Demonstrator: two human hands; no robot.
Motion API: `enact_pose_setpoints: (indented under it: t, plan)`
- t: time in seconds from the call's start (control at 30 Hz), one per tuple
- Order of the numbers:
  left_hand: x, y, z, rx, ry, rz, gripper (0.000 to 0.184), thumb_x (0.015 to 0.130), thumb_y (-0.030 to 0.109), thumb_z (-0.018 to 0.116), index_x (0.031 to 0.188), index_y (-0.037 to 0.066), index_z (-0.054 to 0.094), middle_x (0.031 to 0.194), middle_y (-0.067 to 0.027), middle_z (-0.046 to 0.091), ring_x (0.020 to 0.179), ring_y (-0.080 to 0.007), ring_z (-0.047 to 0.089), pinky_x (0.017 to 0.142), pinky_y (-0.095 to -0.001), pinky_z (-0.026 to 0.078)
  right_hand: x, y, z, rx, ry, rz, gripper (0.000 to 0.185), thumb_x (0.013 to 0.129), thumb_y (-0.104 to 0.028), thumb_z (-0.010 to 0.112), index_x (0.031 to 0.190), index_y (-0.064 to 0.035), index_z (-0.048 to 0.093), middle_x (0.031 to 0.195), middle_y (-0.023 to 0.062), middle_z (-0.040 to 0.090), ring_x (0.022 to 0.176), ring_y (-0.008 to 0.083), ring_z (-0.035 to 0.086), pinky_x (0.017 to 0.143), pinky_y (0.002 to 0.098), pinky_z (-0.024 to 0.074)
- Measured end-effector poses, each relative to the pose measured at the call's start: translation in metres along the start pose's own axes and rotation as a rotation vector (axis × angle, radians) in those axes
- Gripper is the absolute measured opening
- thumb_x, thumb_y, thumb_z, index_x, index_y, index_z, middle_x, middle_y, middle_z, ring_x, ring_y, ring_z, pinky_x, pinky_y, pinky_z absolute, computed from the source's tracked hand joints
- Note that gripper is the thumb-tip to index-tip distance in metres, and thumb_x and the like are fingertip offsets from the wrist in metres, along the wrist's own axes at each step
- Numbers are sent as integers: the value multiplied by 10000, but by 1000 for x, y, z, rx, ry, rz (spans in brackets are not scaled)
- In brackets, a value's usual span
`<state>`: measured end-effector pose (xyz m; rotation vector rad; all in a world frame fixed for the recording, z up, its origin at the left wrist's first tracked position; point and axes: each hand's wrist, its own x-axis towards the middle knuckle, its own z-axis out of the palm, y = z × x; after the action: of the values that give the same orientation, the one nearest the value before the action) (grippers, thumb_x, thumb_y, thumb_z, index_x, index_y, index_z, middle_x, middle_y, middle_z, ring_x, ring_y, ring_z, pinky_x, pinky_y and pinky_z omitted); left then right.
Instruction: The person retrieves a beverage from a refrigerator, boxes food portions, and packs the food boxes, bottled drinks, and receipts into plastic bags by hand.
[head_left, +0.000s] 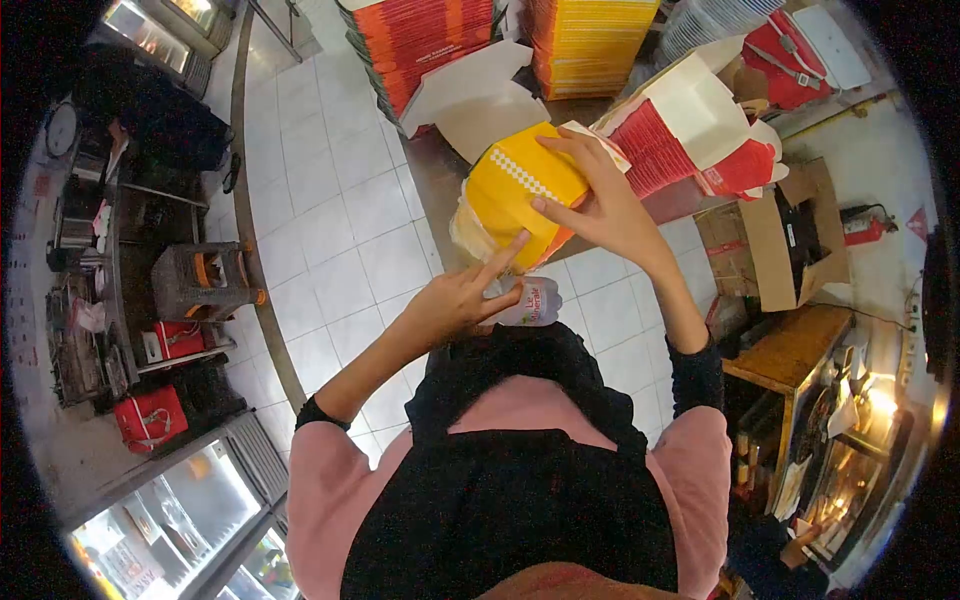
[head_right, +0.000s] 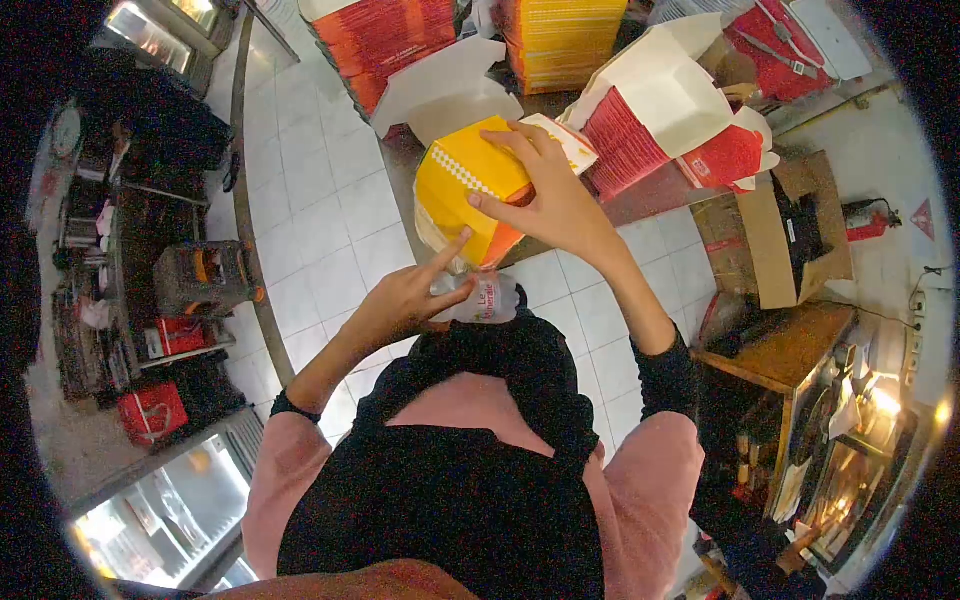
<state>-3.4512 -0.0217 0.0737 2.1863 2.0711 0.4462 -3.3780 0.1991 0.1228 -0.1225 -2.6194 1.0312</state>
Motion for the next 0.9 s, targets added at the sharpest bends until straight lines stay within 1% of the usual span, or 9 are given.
enact_pose_setpoints:
  t: [0.1, 0.3, 0.37, 0.4, 0.7, 0.73, 0.77, 0.8, 0.9]
  plan:
    - [-1, -3, 3, -78, 66, 26, 593, 534, 197, 731, 1052, 165, 442, 1409, -162, 157, 777, -230, 611, 665, -315, 515, 0, 1, 0, -26, 1, -20, 560, 722, -265, 663, 1186, -36, 448, 1259, 212, 371, 1189, 328, 362, 972, 377, 300]
    - [1, -6, 4, 2, 122, 56, 552, 550, 175, 701, 1037, 163, 442, 1408, -158, 168, 756, -209, 613, 667, -290, 510, -1, 0, 0, 5, -2, 17, 568, 722, -268, 663, 1194, -39, 446, 1262, 208, 368, 1199, 327, 350, 982, 377, 285]
    - [2, -6, 2, -57, 58, 32, 704, 471, 185, 753, 1114, 203, 465, 1395, -176, 199, 776, -239, 603, 683, -306, 520, -1, 0, 0, -3, -3, 19, 569, 720, -271, 665, 1193, -40, 449, 1262, 207, 369, 1198, 325, 350, 982, 377, 284]
    - [3, -6, 0, -57, 56, 33, 704, 471, 185, 753, 1114, 203, 465, 1395, -176, 199, 776, -239, 603, 683, -306, 520, -1, 0, 0, -11, -3, 22, 570, 717, -275, 668, 1191, -41, 452, 1262, 205, 370, 1198, 324, 351, 983, 376, 283]
    - [5, -10, 0, -53, 42, 67, 623, 500, 164, 735, 1067, 187, 479, 1390, -173, 210, 759, -227, 607, 680, -302, 521, 3, 1, -4, 86, -4, 42, 568, 683, -251, 697, 1165, -42, 483, 1254, 192, 390, 1189, 310, 361, 981, 373, 286]
    - [5, -10, -1, -44, 52, 77, 563, 539, 173, 706, 1048, 186, 465, 1399, -169, 189, 742, -206, 606, 675, -295, 514, 3, 3, -4, 87, -4, 43, 568, 683, -251, 697, 1165, -42, 483, 1254, 192, 390, 1189, 310, 361, 981, 373, 286]
    - [5, -10, -2, -36, 63, 87, 504, 579, 182, 677, 1029, 185, 451, 1409, -164, 168, 724, -186, 605, 670, -287, 506, 4, 5, -3, 47, 16, 7, 583, 673, -296, 700, 1154, -43, 491, 1230, 213, 398, 1164, 321, 390, 961, 377, 316]
    - [6, -10, -2, -36, 62, 87, 504, 579, 182, 677, 1029, 185, 451, 1409, -164, 168, 724, -186, 605, 670, -287, 506, 4, 6, -3, 7, 37, -29, 600, 663, -341, 704, 1143, -44, 499, 1207, 235, 407, 1138, 333, 419, 942, 381, 345]
    - [6, -9, -2, 22, 25, 76, 440, 626, 188, 642, 1029, 189, 466, 1406, -165, 177, 719, -177, 606, 670, -280, 505, 5, 1, -7, 2, 30, -7, 590, 660, -328, 707, 1137, -45, 505, 1195, 222, 423, 1128, 321, 432, 938, 372, 351]
